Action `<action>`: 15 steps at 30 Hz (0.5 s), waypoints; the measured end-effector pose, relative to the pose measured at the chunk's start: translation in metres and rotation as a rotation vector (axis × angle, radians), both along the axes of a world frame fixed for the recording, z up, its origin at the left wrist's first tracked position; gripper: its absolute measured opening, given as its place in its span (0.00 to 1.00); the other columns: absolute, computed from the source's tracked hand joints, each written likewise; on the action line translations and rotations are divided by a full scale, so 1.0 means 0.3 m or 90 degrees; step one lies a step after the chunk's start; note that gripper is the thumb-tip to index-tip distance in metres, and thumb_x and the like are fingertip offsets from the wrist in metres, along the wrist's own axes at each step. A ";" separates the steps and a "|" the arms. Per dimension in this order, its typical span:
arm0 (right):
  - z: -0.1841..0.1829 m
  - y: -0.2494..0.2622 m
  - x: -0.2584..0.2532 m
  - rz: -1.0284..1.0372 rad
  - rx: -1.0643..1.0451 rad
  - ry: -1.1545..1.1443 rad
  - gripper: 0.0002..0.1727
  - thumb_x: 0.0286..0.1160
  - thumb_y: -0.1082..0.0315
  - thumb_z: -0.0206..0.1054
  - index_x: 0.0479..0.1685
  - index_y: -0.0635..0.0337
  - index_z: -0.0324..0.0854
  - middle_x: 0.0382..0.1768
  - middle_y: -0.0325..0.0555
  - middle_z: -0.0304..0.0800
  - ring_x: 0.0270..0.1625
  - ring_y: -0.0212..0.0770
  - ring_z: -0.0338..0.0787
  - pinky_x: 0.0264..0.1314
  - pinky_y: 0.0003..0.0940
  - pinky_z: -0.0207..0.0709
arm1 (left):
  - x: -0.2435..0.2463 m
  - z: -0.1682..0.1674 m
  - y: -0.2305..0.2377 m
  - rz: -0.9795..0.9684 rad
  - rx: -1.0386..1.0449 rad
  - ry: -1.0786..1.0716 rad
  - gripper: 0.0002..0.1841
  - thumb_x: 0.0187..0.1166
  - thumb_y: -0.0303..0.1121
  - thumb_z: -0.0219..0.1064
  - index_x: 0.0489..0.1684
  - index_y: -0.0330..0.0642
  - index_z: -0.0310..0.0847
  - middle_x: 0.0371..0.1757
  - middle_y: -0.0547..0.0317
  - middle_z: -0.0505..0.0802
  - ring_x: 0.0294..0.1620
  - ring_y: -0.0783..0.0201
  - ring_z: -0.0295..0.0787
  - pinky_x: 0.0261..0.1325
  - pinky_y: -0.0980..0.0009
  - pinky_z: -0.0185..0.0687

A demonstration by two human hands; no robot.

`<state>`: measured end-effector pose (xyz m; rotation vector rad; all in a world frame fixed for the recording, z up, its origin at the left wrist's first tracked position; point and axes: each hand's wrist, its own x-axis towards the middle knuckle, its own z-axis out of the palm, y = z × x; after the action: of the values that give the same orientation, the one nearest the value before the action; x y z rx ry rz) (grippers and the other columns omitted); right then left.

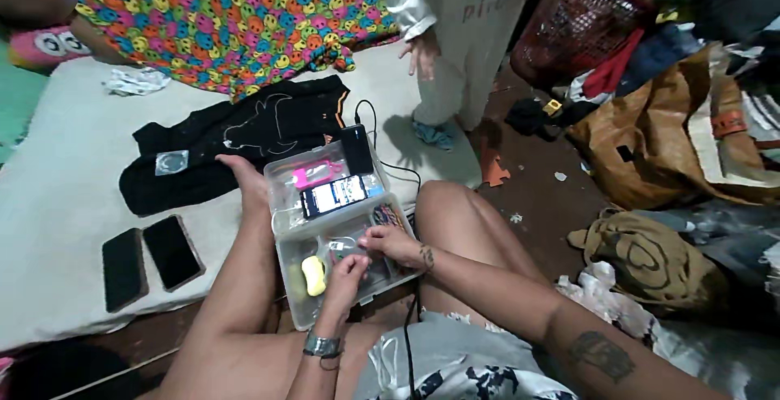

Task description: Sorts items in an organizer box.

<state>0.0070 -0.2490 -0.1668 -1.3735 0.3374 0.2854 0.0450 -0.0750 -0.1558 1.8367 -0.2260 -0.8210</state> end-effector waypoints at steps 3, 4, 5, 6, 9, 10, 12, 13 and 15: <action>0.013 -0.001 -0.004 0.017 0.022 -0.006 0.14 0.89 0.66 0.59 0.57 0.67 0.84 0.51 0.44 0.87 0.44 0.29 0.83 0.50 0.29 0.78 | 0.003 -0.006 0.010 0.020 -0.043 0.067 0.09 0.87 0.26 0.58 0.40 0.36 0.84 0.33 0.63 0.89 0.31 0.73 0.83 0.38 0.77 0.81; 0.013 -0.001 -0.004 -0.002 0.034 0.000 0.12 0.87 0.67 0.61 0.55 0.68 0.84 0.51 0.45 0.88 0.45 0.30 0.84 0.51 0.30 0.79 | 0.003 -0.007 0.011 0.021 -0.053 0.076 0.09 0.87 0.26 0.58 0.40 0.36 0.84 0.33 0.62 0.89 0.31 0.73 0.83 0.38 0.77 0.81; 0.010 -0.001 -0.003 -0.026 0.050 0.008 0.11 0.86 0.68 0.63 0.53 0.68 0.84 0.49 0.45 0.89 0.44 0.31 0.85 0.51 0.30 0.79 | 0.003 -0.006 0.009 0.019 -0.058 0.077 0.09 0.87 0.26 0.58 0.41 0.36 0.84 0.34 0.62 0.89 0.31 0.73 0.84 0.39 0.77 0.82; 0.009 -0.001 -0.003 -0.052 0.067 0.017 0.10 0.84 0.69 0.65 0.50 0.68 0.83 0.46 0.44 0.89 0.42 0.31 0.84 0.49 0.30 0.79 | 0.003 -0.003 0.005 0.016 -0.057 0.072 0.09 0.87 0.26 0.58 0.41 0.36 0.84 0.34 0.62 0.89 0.32 0.73 0.84 0.40 0.77 0.82; 0.006 0.002 -0.001 -0.106 0.105 0.036 0.06 0.79 0.70 0.69 0.39 0.63 0.79 0.34 0.40 0.83 0.34 0.31 0.81 0.41 0.29 0.77 | -0.001 0.002 -0.009 -0.006 -0.043 0.031 0.07 0.86 0.26 0.60 0.41 0.36 0.85 0.37 0.62 0.90 0.33 0.74 0.84 0.42 0.77 0.82; 0.000 0.005 0.000 -0.117 0.108 0.039 0.08 0.78 0.69 0.70 0.36 0.62 0.77 0.31 0.39 0.82 0.31 0.31 0.80 0.39 0.30 0.77 | -0.004 -0.001 -0.011 -0.010 -0.038 0.018 0.07 0.85 0.26 0.61 0.41 0.36 0.85 0.37 0.63 0.90 0.34 0.74 0.84 0.43 0.77 0.82; -0.009 0.012 0.002 -0.138 0.106 0.049 0.11 0.77 0.69 0.72 0.34 0.60 0.74 0.28 0.39 0.80 0.28 0.32 0.78 0.36 0.30 0.75 | -0.006 -0.006 -0.014 -0.009 -0.033 0.007 0.07 0.85 0.26 0.62 0.41 0.36 0.86 0.37 0.62 0.90 0.34 0.74 0.84 0.43 0.76 0.82; -0.012 0.012 0.002 -0.143 0.095 0.054 0.11 0.76 0.68 0.73 0.35 0.61 0.74 0.28 0.39 0.80 0.28 0.32 0.78 0.36 0.30 0.75 | -0.006 -0.005 -0.014 -0.006 -0.033 0.011 0.07 0.86 0.26 0.62 0.41 0.35 0.86 0.37 0.62 0.90 0.34 0.73 0.84 0.43 0.76 0.82; -0.015 0.008 0.003 -0.127 0.061 0.046 0.11 0.78 0.65 0.72 0.39 0.63 0.76 0.32 0.41 0.79 0.31 0.32 0.77 0.38 0.31 0.74 | -0.003 -0.001 -0.010 0.002 -0.048 0.036 0.09 0.87 0.27 0.59 0.41 0.35 0.85 0.35 0.62 0.89 0.33 0.73 0.83 0.41 0.77 0.81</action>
<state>0.0080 -0.2467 -0.1714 -1.2267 0.5110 0.1835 0.0441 -0.0780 -0.1563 1.7403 -0.2151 -0.8504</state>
